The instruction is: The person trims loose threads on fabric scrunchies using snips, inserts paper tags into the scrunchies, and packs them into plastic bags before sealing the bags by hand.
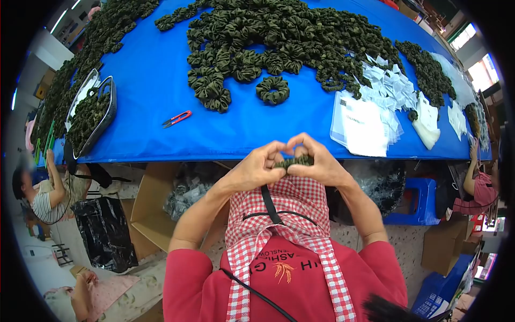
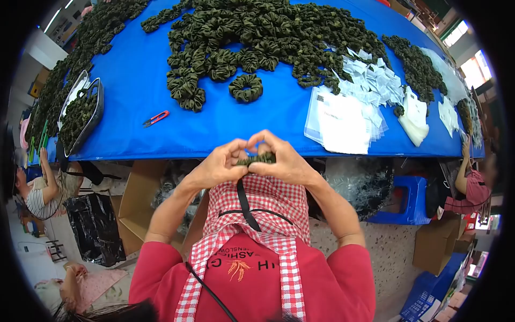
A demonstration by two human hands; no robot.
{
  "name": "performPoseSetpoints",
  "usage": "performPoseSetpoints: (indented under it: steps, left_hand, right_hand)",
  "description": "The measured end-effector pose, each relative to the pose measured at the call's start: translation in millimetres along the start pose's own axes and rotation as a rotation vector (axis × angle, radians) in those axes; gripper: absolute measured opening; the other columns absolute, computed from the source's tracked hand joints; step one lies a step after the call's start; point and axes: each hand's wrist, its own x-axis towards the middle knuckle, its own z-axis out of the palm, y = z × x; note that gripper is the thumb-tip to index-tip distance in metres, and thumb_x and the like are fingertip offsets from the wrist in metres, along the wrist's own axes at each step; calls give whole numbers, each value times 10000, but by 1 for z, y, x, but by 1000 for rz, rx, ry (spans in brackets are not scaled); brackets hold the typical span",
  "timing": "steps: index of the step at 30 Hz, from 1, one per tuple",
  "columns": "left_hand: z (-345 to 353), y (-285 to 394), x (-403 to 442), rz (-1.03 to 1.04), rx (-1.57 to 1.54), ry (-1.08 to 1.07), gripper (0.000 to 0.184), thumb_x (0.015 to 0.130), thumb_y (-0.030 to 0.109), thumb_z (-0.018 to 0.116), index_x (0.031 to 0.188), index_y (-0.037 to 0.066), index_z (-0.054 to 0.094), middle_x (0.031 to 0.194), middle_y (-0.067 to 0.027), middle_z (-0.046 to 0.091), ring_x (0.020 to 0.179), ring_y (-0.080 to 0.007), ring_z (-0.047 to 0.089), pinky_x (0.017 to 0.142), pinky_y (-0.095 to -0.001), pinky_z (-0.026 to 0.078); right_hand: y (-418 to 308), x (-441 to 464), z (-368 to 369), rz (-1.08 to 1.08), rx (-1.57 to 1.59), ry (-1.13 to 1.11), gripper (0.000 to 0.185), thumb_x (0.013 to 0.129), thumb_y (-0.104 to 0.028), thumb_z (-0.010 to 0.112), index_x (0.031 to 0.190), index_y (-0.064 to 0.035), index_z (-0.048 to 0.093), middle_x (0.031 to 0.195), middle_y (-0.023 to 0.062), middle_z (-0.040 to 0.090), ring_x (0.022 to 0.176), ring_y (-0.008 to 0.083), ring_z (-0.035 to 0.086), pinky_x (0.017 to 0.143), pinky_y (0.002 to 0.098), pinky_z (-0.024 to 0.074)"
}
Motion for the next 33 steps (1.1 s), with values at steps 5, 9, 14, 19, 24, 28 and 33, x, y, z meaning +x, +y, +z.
performPoseSetpoints:
  steps: [5,9,14,19,24,28,33]
  left_hand:
    - [-30,33,-44,-275,169,-160,206,876,55,585,1065,-24,603,730,3,583,593,-43,528,531,-204,414]
    - [-24,24,-25,-285,-33,-91,131,904,70,661,978,-14,594,793,-35,626,660,-70,621,573,-208,515]
    - [-12,2,-3,-122,-313,-41,182,875,94,721,878,48,545,866,-53,602,733,-102,630,634,-225,563]
    - [-4,6,-1,-108,-187,-12,203,887,131,719,978,37,564,861,-20,585,770,-68,592,688,-225,539]
    - [1,-6,0,7,44,99,238,927,210,678,1009,17,566,854,-8,582,774,-77,571,713,-238,499]
    - [0,-21,9,180,94,238,248,1002,264,557,989,16,554,780,-2,559,708,-91,517,639,-265,449]
    - [14,-2,4,115,292,182,304,1044,257,475,842,40,543,680,-1,491,626,-66,442,593,-241,404]
  right_hand:
    - [3,-36,-18,114,0,-123,330,834,-109,705,1105,-30,534,698,-54,398,642,50,382,580,247,314]
    - [16,-18,-15,115,91,-24,359,840,-103,709,1134,-35,515,691,-59,392,634,37,376,571,235,288]
    - [7,-4,-18,57,438,15,660,815,-110,745,1374,-35,401,952,75,593,801,147,631,623,265,581]
    - [26,-2,6,161,419,26,461,866,-142,727,1252,-6,516,910,52,606,748,99,603,601,234,536]
    - [17,1,12,107,332,204,168,912,-124,680,1023,-10,627,796,-13,603,641,37,541,581,186,449]
    - [31,2,15,51,171,144,187,921,-185,675,952,-6,630,717,-25,545,619,29,459,541,210,376]
    - [6,-1,9,17,-99,68,271,954,-250,608,850,0,615,677,-2,507,606,66,431,536,266,361]
